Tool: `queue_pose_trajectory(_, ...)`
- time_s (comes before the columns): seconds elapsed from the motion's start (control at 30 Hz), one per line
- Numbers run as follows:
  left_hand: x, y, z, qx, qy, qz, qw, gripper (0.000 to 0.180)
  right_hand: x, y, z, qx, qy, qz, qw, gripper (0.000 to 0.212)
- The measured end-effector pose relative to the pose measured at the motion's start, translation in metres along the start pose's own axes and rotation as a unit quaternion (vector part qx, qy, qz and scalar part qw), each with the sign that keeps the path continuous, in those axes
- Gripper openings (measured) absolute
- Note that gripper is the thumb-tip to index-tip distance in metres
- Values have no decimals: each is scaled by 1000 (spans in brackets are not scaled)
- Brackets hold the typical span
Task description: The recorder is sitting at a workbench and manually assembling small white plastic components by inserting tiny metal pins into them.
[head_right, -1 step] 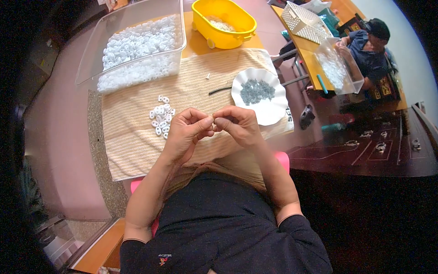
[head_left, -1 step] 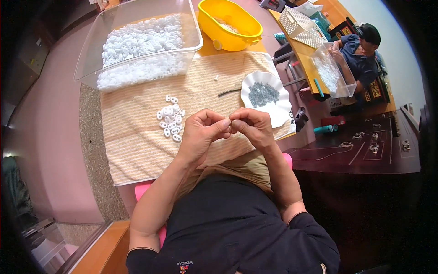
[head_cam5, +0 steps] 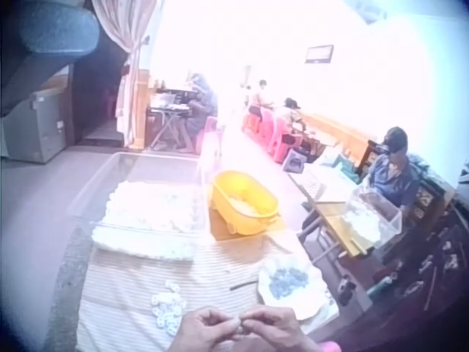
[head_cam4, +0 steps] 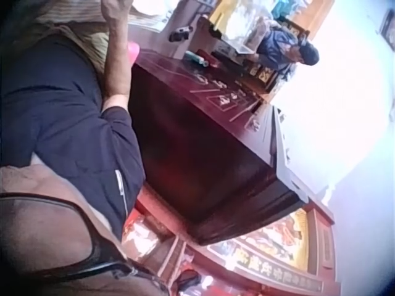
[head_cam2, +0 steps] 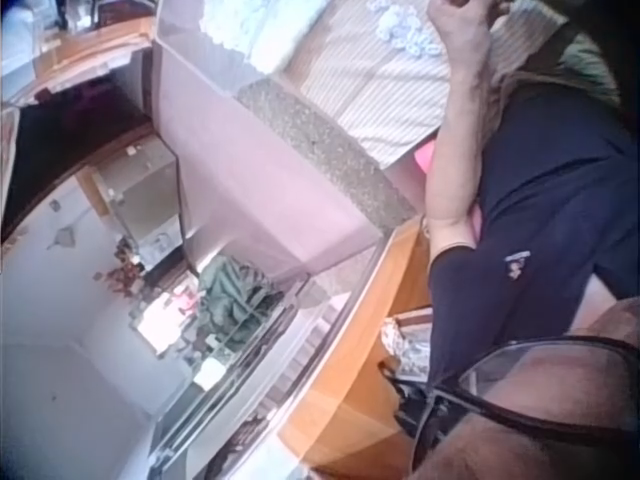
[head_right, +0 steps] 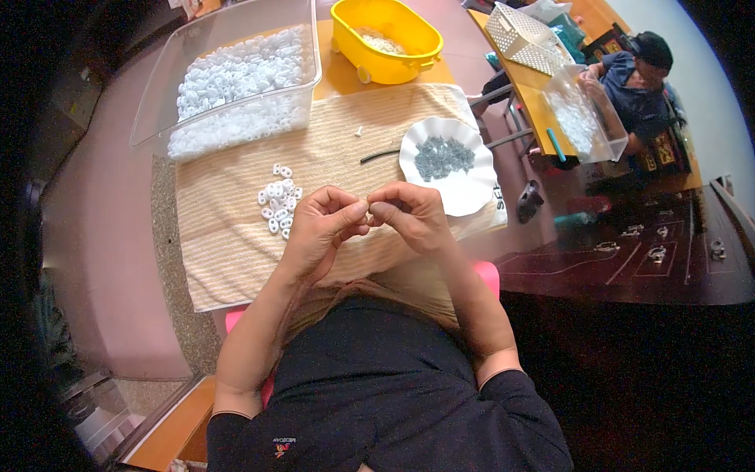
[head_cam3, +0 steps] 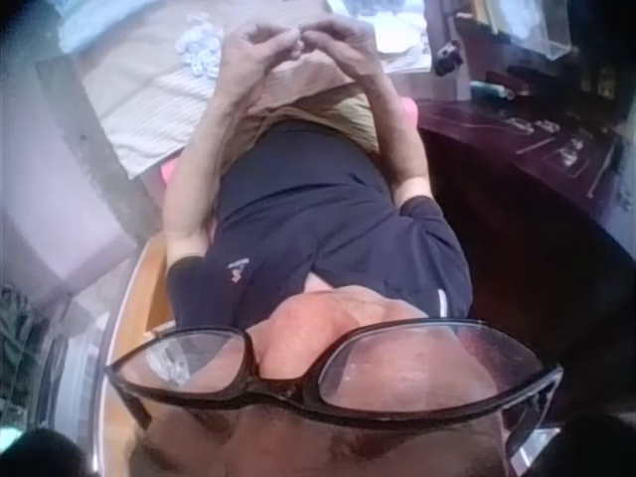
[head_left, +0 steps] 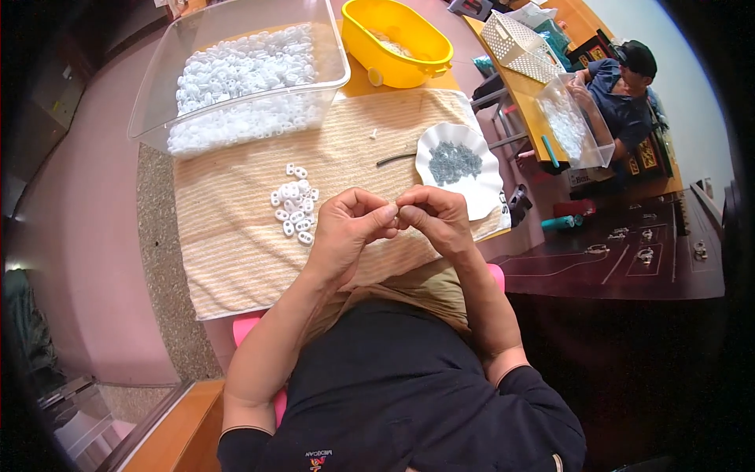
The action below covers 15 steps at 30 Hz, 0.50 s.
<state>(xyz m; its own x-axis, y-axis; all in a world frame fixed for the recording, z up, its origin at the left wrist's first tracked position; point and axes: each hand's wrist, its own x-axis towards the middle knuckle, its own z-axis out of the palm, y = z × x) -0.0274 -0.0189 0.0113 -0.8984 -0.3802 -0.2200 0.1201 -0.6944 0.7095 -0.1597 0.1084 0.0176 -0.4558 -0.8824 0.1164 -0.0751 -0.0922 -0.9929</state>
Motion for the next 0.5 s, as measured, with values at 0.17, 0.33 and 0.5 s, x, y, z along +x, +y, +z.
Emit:
queue_pose_trajectory(0.17, 1, 1, -1, -6, 8, -3, 1000, 11, 2, 7, -2, 21, 28, 2, 999, 11)
queue_pose_trajectory(0.33, 3, 1, -3, -18, 20, -2, 1000, 14, 2, 10, -3, 39, 20, 10, 999, 13)
queue_pose_trajectory(0.5, 5, -1, -6, -25, 15, 7, 1000, 16, 3, 14, -2, 34, 33, 13, 999, 13)
